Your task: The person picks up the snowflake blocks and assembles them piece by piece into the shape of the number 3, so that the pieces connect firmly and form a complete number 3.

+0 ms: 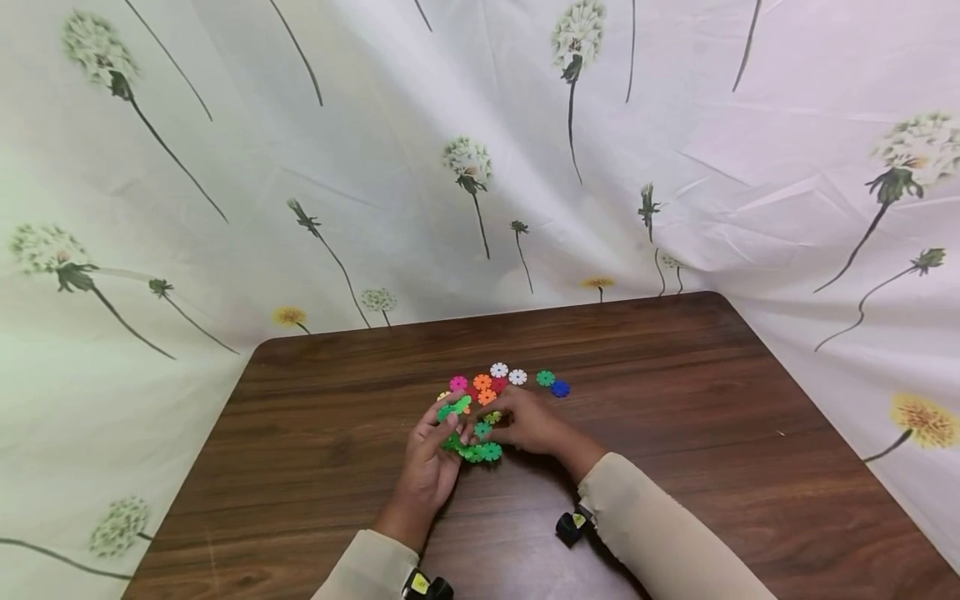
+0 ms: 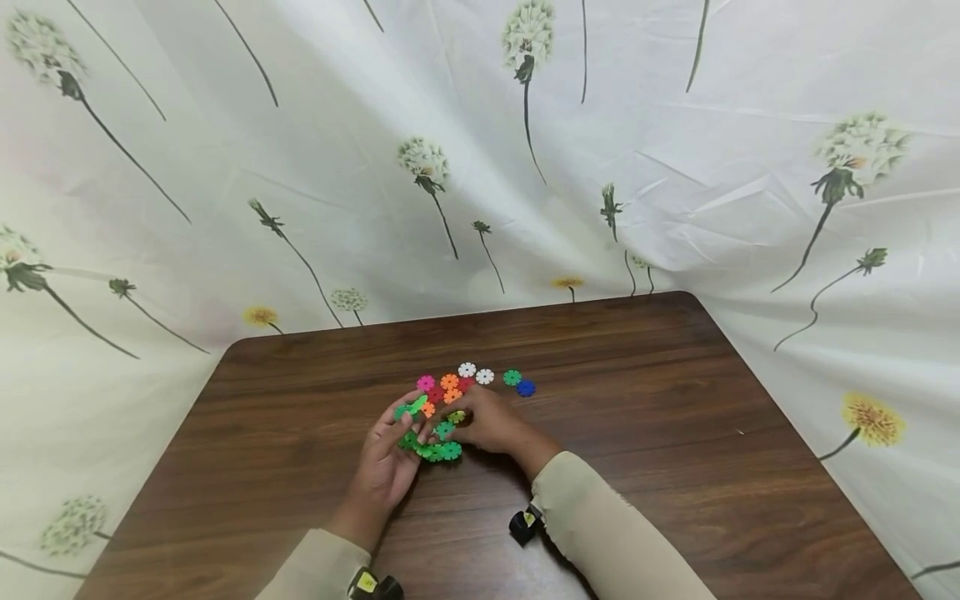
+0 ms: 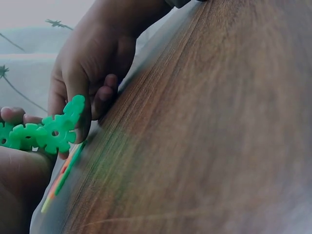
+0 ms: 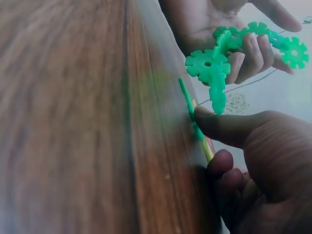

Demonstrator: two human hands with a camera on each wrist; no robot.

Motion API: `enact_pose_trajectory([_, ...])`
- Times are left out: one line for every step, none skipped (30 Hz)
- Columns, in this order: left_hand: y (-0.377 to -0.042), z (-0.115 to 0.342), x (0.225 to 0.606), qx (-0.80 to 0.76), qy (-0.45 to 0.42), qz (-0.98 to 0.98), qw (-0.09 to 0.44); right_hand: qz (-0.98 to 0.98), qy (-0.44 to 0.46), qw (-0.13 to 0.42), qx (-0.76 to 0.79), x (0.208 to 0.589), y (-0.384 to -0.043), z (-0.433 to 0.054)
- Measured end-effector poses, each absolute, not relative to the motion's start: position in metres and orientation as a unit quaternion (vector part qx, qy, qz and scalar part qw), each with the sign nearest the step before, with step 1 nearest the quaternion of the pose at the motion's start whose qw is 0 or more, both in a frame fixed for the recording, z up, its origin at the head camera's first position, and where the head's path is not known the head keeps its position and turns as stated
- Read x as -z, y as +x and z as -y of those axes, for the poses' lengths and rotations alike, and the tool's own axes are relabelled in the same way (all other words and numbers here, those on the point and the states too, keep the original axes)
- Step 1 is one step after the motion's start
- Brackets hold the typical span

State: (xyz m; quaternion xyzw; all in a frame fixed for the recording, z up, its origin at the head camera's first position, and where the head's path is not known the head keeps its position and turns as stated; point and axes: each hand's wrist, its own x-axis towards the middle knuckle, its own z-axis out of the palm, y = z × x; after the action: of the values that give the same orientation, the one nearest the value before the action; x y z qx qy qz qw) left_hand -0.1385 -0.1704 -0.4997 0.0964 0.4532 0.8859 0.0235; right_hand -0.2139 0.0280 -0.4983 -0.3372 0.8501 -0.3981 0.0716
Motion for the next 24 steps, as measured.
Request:
enact_pose_trajectory([-0.139, 0.170, 0.499, -0.884, 0.099, -0.455, 0.023, -0.850, -0.343, 0.069, 0.394, 0.498, -0.214, -0.027])
enact_pose_trajectory([-0.139, 0.170, 0.499, -0.883, 0.103, -0.457, 0.023, -0.849, -0.347, 0.067, 0.392, 0.497, -0.214, -0.026])
enact_pose_trajectory([-0.139, 0.171, 0.499, -0.882, 0.104, -0.459, 0.023, -0.851, -0.347, 0.066, 0.388, 0.496, -0.214, -0.026])
enact_pose_trajectory([-0.139, 0.171, 0.498, -0.882, 0.106, -0.459, 0.024, -0.852, -0.346, 0.067, 0.387, 0.496, -0.214, -0.026])
enact_pose_trajectory([-0.139, 0.171, 0.498, -0.882, 0.106, -0.459, 0.024, -0.854, -0.344, 0.067, 0.385, 0.495, -0.214, -0.025])
enact_pose_trajectory([-0.139, 0.171, 0.498, -0.882, 0.102, -0.460, 0.024, -0.855, -0.342, 0.069, 0.383, 0.495, -0.213, -0.025])
enact_pose_trajectory([-0.139, 0.171, 0.498, -0.882, 0.099, -0.460, 0.024, -0.857, -0.338, 0.071, 0.382, 0.494, -0.213, -0.025])
enact_pose_trajectory([-0.139, 0.171, 0.498, -0.883, 0.095, -0.459, 0.024, -0.860, -0.333, 0.073, 0.380, 0.494, -0.212, -0.026])
enact_pose_trajectory([-0.139, 0.170, 0.498, -0.883, 0.090, -0.460, 0.024, -0.863, -0.328, 0.077, 0.378, 0.493, -0.211, -0.026])
enact_pose_trajectory([-0.138, 0.170, 0.497, -0.884, 0.086, -0.459, 0.024, -0.862, -0.324, 0.081, 0.380, 0.493, -0.211, -0.026])
enact_pose_trajectory([-0.138, 0.170, 0.498, -0.884, 0.082, -0.459, 0.023, -0.863, -0.320, 0.083, 0.382, 0.493, -0.211, -0.026])
enact_pose_trajectory([-0.138, 0.170, 0.497, -0.885, 0.081, -0.458, 0.024, -0.861, -0.320, 0.083, 0.386, 0.493, -0.210, -0.027])
enact_pose_trajectory([-0.138, 0.170, 0.498, -0.885, 0.082, -0.457, 0.024, -0.860, -0.317, 0.084, 0.392, 0.493, -0.210, -0.027])
enact_pose_trajectory([-0.138, 0.170, 0.498, -0.885, 0.083, -0.458, 0.025, -0.858, -0.316, 0.081, 0.397, 0.493, -0.210, -0.028])
enact_pose_trajectory([-0.138, 0.170, 0.498, -0.884, 0.087, -0.458, 0.026, -0.857, -0.316, 0.077, 0.400, 0.494, -0.210, -0.029])
enact_pose_trajectory([-0.138, 0.171, 0.498, -0.884, 0.091, -0.458, 0.027, -0.854, -0.316, 0.072, 0.407, 0.496, -0.211, -0.029])
enact_pose_trajectory([-0.138, 0.171, 0.498, -0.884, 0.095, -0.458, 0.027, -0.852, -0.317, 0.065, 0.412, 0.497, -0.211, -0.030])
enact_pose_trajectory([-0.137, 0.171, 0.498, -0.883, 0.099, -0.458, 0.027, -0.848, -0.320, 0.060, 0.419, 0.499, -0.211, -0.031])
enact_pose_trajectory([-0.137, 0.171, 0.498, -0.883, 0.102, -0.458, 0.027, -0.846, -0.318, 0.058, 0.425, 0.501, -0.212, -0.031])
enact_pose_trajectory([-0.137, 0.171, 0.498, -0.883, 0.104, -0.458, 0.028, -0.844, -0.317, 0.055, 0.430, 0.502, -0.212, -0.031])
enact_pose_trajectory([-0.137, 0.171, 0.498, -0.883, 0.106, -0.457, 0.027, -0.840, -0.314, 0.056, 0.439, 0.504, -0.213, -0.032])
enact_pose_trajectory([-0.137, 0.171, 0.498, -0.883, 0.106, -0.457, 0.027, -0.835, -0.309, 0.062, 0.451, 0.506, -0.213, -0.032])
enact_pose_trajectory([-0.138, 0.171, 0.498, -0.883, 0.106, -0.457, 0.027, -0.831, -0.304, 0.068, 0.462, 0.507, -0.213, -0.032])
enact_pose_trajectory([-0.138, 0.171, 0.498, -0.883, 0.105, -0.456, 0.027, -0.826, -0.298, 0.076, 0.473, 0.508, -0.214, -0.032])
